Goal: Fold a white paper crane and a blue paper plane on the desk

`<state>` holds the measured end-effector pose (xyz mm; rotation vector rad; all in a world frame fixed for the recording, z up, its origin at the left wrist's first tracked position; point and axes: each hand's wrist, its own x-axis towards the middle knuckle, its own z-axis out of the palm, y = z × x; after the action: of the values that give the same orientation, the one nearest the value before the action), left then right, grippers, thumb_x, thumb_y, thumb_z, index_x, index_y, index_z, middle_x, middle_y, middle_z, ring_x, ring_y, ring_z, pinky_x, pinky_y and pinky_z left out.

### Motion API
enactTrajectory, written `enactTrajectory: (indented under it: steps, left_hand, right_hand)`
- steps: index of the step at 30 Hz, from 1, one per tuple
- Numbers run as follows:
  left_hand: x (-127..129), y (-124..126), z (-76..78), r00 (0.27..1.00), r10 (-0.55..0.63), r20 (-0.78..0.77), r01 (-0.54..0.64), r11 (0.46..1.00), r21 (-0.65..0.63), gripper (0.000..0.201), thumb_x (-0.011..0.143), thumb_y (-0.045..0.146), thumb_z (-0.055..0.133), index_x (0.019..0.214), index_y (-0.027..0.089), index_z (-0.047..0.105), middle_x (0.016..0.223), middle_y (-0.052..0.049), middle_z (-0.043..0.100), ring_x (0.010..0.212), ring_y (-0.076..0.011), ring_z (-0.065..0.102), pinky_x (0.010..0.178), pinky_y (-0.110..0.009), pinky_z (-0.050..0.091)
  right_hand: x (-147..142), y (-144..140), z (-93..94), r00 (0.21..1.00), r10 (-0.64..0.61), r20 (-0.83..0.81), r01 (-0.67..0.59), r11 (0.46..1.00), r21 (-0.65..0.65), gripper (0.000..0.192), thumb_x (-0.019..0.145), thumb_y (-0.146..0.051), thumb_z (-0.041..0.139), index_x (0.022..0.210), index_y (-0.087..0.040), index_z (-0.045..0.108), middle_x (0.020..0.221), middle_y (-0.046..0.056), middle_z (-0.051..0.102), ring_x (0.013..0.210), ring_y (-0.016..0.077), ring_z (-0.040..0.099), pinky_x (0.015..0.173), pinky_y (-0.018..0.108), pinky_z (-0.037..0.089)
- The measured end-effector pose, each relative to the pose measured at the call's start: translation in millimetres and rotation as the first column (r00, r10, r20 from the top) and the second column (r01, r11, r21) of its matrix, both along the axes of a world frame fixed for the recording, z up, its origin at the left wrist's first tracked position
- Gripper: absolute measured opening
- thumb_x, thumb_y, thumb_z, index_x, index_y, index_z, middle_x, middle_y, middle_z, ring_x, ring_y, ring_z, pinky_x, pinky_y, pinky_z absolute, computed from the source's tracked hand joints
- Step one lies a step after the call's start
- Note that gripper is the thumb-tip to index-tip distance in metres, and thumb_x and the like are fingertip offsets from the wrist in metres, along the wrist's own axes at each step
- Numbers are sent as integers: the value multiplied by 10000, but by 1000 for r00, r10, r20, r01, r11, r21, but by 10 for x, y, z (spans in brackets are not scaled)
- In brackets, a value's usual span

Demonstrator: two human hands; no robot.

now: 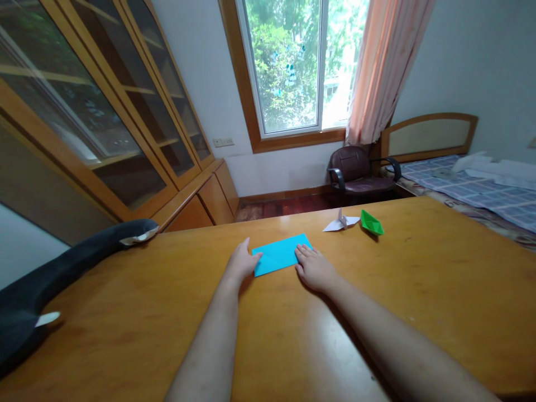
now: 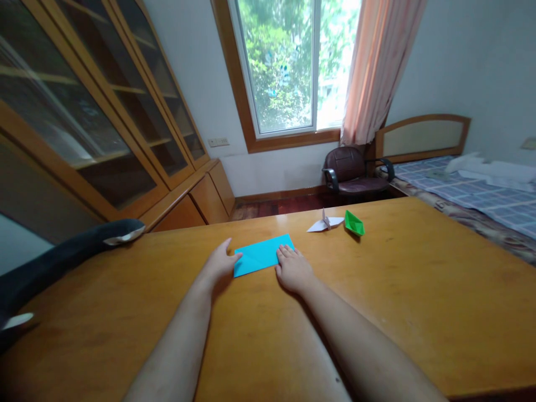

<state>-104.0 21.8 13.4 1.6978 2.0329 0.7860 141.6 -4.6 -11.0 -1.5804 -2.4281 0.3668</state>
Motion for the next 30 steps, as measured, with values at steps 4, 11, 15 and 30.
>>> enactTrajectory:
  steps: [4,11,15,30]
  left_hand:
    - [290,-50,-187,998,29,-49,-28,1000,14,669,832,334,600,1418,97,381,1502,-194,362,1419,-283,295,1165,-379,262]
    - [375,-23,-343,924,132,358,-179,978,102,626,909,275,507,1472,191,248,1541,-139,312,1402,-233,335,1093,-327,391]
    - [324,26,-270,685,137,716,-246,968,50,568,918,169,457,1455,186,273,1516,-174,344,1373,-204,388,1069,-304,422]
    - [343,4,-260,551,51,833,-192,979,67,804,725,80,725,1418,163,326,1277,-183,573,908,-182,678,776,-293,565]
  right_hand:
    - [-4,-12,14,1000,-5,3,5,1000,-4,572,928,-328,358,1446,-89,397,1529,129,321,1423,256,273,1161,434,190]
    - [104,-22,24,1000,24,-6,-23,1000,12,553,917,-349,417,1410,-102,461,1509,138,362,1407,270,308,1148,412,231]
    - [166,-19,22,999,46,-10,-46,999,17,541,915,-357,440,1388,-98,490,1491,151,393,1397,282,326,1145,410,247]
    - [246,-42,64,995,48,-82,-46,999,25,472,869,-322,526,1279,-98,595,1451,194,436,1360,319,384,1123,432,305]
